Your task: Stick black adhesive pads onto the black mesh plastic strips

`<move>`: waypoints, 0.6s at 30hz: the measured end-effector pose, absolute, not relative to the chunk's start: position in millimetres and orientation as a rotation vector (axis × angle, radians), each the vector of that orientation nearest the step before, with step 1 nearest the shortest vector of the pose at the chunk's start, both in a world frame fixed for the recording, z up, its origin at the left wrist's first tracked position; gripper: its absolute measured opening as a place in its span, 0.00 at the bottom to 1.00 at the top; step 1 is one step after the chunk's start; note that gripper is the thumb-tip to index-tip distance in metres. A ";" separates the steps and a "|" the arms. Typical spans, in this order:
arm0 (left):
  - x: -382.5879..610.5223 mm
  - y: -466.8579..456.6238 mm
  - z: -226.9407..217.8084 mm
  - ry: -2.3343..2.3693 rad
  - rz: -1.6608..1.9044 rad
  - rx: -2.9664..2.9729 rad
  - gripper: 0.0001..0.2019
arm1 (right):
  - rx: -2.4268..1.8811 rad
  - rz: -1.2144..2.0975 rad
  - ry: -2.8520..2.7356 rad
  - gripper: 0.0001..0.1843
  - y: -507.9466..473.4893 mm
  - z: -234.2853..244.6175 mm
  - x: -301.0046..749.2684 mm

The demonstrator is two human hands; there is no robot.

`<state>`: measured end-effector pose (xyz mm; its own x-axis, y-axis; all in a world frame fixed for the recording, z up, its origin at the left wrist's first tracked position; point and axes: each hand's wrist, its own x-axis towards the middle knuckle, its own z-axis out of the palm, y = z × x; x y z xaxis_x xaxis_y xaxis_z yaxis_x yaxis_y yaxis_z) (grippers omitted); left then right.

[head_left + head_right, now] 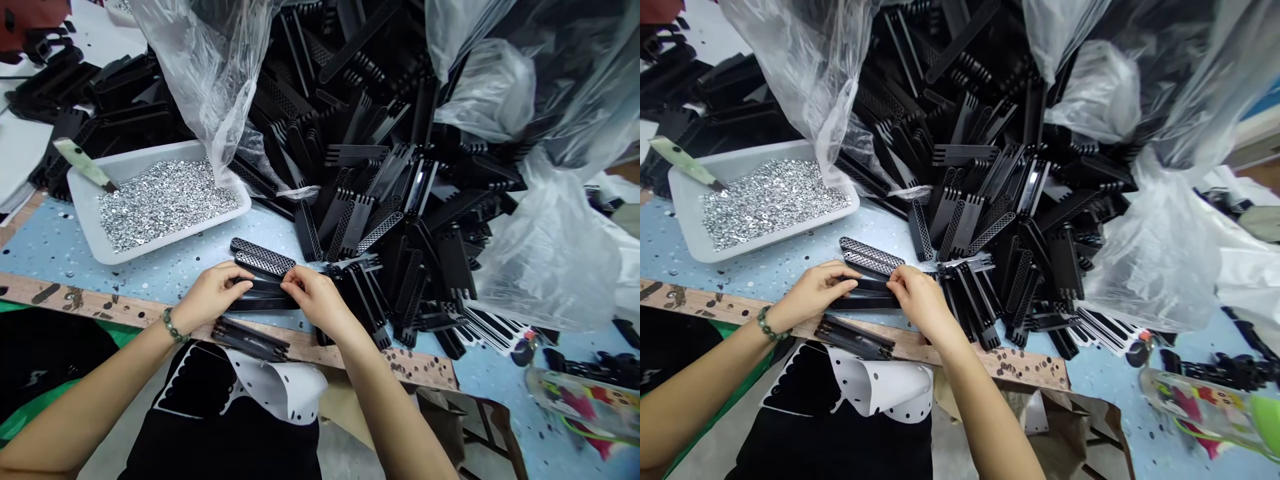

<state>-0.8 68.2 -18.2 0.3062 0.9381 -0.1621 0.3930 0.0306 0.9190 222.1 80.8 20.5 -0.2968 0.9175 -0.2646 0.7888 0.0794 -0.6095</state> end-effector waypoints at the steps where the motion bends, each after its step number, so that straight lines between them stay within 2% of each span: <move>1: -0.6 68.0 -17.6 1.261 0.670 1.552 0.10 | -1.722 1.027 -2.163 0.05 80.8 20.0 222.8; 5: 0.1 67.1 -16.5 1.259 0.671 1.556 0.10 | -1.701 1.025 -2.179 0.05 79.3 20.1 223.0; 14: -0.5 67.8 -18.3 1.271 0.663 1.573 0.10 | -1.869 0.764 -2.247 0.05 74.3 21.1 216.9; 18: 0.5 68.2 -15.8 1.308 0.643 1.594 0.10 | -2.035 0.395 -2.285 0.14 69.5 23.1 220.6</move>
<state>0.5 68.2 -15.8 0.2912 0.9429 -0.1615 0.4478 0.0148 0.8940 220.6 69.5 23.1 -0.1292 0.9834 -0.1273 0.9691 0.0980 -0.2265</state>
